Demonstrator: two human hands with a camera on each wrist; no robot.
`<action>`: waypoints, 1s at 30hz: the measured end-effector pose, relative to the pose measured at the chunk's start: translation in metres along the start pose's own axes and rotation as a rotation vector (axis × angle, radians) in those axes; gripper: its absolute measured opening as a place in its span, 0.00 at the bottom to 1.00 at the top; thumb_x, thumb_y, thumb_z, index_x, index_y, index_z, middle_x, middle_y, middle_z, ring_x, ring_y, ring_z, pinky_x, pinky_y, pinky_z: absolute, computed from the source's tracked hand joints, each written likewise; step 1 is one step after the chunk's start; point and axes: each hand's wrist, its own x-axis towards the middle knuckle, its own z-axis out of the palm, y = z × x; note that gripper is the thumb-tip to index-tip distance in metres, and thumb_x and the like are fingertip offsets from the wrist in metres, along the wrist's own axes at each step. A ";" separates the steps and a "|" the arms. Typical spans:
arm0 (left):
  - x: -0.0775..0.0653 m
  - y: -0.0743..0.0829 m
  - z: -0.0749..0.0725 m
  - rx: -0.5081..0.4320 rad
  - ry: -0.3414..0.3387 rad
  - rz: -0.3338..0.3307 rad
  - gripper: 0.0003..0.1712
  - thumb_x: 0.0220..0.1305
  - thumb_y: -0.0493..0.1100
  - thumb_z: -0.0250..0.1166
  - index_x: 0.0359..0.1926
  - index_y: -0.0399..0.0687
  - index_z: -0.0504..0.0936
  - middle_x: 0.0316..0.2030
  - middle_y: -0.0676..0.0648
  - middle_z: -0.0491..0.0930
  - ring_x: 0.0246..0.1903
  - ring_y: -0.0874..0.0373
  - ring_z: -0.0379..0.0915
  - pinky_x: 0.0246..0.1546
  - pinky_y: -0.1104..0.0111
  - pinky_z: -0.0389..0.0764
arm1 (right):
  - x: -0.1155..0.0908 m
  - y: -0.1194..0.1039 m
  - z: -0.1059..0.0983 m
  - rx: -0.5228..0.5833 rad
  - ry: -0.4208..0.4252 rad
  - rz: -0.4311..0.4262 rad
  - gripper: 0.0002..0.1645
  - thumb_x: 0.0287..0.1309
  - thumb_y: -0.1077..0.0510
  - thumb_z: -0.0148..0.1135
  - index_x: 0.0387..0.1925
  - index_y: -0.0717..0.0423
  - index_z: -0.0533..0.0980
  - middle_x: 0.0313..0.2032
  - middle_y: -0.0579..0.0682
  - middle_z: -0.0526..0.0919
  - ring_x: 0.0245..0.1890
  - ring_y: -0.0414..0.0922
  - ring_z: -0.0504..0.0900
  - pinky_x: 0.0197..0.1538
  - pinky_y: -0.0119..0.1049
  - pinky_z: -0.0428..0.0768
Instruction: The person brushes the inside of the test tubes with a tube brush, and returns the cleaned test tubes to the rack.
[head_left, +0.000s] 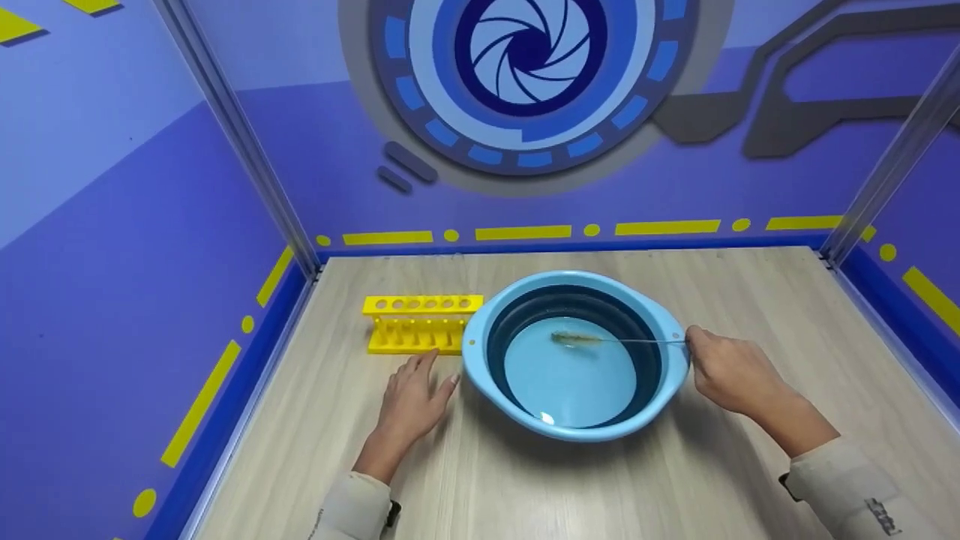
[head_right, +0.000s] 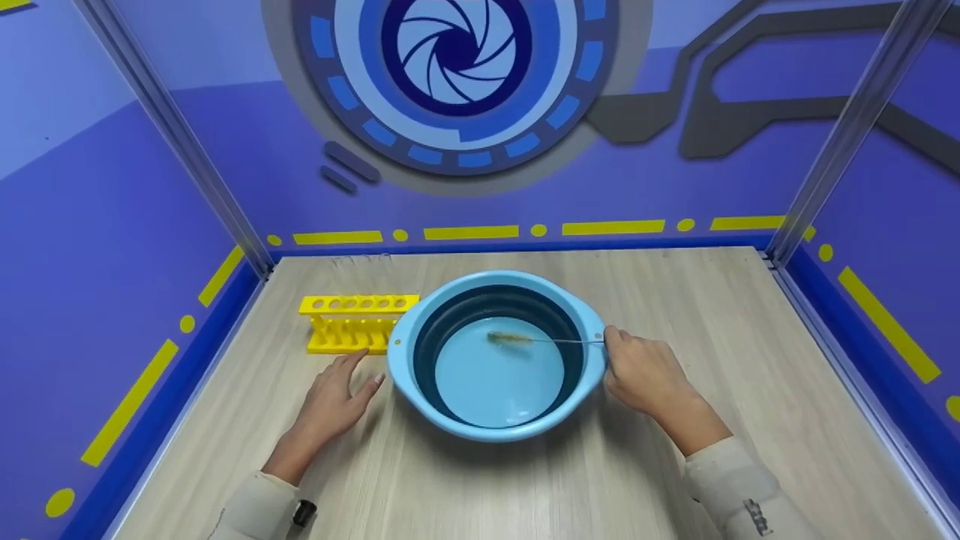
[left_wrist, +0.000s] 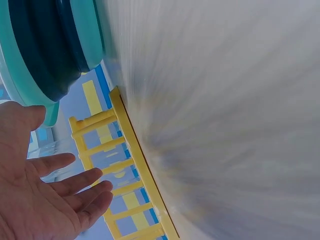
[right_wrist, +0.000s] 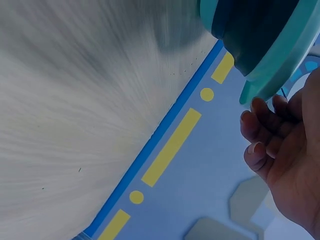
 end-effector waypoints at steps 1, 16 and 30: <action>-0.001 -0.001 0.001 -0.005 -0.001 -0.003 0.39 0.77 0.61 0.62 0.80 0.49 0.69 0.78 0.37 0.69 0.76 0.37 0.67 0.76 0.39 0.68 | 0.000 0.000 0.000 0.007 -0.007 0.001 0.04 0.75 0.64 0.54 0.43 0.60 0.75 0.20 0.45 0.68 0.18 0.39 0.65 0.23 0.31 0.62; 0.001 -0.005 0.004 0.007 0.001 -0.004 0.39 0.76 0.61 0.63 0.79 0.47 0.70 0.76 0.38 0.71 0.74 0.38 0.69 0.76 0.41 0.69 | 0.001 -0.002 -0.009 -0.004 -0.063 0.012 0.06 0.75 0.60 0.57 0.44 0.59 0.78 0.20 0.43 0.68 0.20 0.39 0.66 0.25 0.31 0.63; 0.005 0.000 -0.001 0.016 0.006 0.031 0.40 0.77 0.61 0.62 0.79 0.46 0.69 0.78 0.37 0.69 0.77 0.37 0.66 0.77 0.40 0.65 | 0.005 0.000 -0.015 -0.068 -0.170 0.035 0.09 0.76 0.59 0.59 0.48 0.63 0.77 0.22 0.46 0.74 0.21 0.41 0.69 0.26 0.34 0.69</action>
